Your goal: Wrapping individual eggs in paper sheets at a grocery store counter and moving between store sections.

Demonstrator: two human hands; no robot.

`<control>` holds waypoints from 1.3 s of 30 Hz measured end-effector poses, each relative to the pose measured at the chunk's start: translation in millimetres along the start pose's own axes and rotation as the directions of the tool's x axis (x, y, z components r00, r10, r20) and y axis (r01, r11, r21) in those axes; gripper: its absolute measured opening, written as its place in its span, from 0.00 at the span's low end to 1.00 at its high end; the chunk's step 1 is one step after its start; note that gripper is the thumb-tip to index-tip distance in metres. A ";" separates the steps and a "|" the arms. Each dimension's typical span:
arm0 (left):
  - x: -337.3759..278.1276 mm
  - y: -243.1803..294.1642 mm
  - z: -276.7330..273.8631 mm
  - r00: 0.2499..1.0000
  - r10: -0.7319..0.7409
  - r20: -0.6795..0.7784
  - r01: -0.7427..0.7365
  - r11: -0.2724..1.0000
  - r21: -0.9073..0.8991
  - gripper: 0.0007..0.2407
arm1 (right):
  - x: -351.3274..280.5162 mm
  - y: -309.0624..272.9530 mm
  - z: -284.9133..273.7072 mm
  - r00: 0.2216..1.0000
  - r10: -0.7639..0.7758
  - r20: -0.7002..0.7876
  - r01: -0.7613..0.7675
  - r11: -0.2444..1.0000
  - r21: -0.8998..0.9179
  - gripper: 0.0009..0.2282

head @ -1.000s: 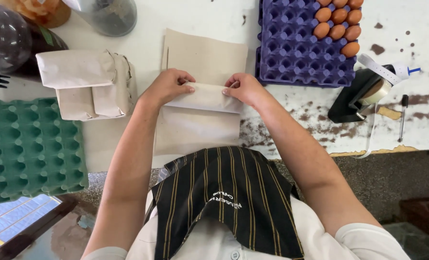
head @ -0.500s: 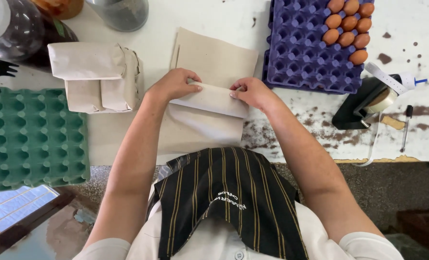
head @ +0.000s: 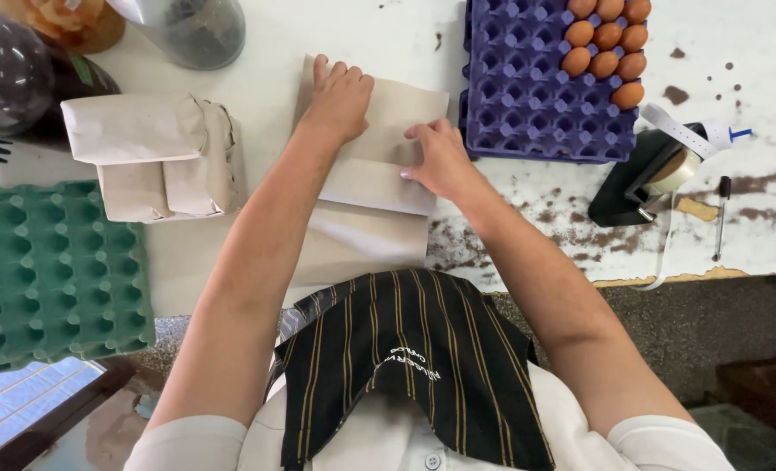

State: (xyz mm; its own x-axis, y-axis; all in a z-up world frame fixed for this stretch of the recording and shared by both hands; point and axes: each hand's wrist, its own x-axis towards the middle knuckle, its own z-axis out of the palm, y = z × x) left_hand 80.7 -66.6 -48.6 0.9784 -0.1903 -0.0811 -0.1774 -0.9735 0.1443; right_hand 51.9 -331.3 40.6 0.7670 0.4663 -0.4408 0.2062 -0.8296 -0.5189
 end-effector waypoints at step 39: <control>-172.4 46.4 11.8 0.915 0.235 -0.328 -0.171 0.962 0.213 0.29 | -53.7 -7.3 69.6 0.641 -0.705 -0.302 0.321 0.604 -0.729 0.26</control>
State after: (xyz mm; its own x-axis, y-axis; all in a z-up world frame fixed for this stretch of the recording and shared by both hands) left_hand -97.4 -80.5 -39.5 0.8883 -0.3616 0.2830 -0.3606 -0.9309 -0.0577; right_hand -33.1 -328.9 17.1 0.5301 0.7913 0.3048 0.8139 -0.5757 0.0791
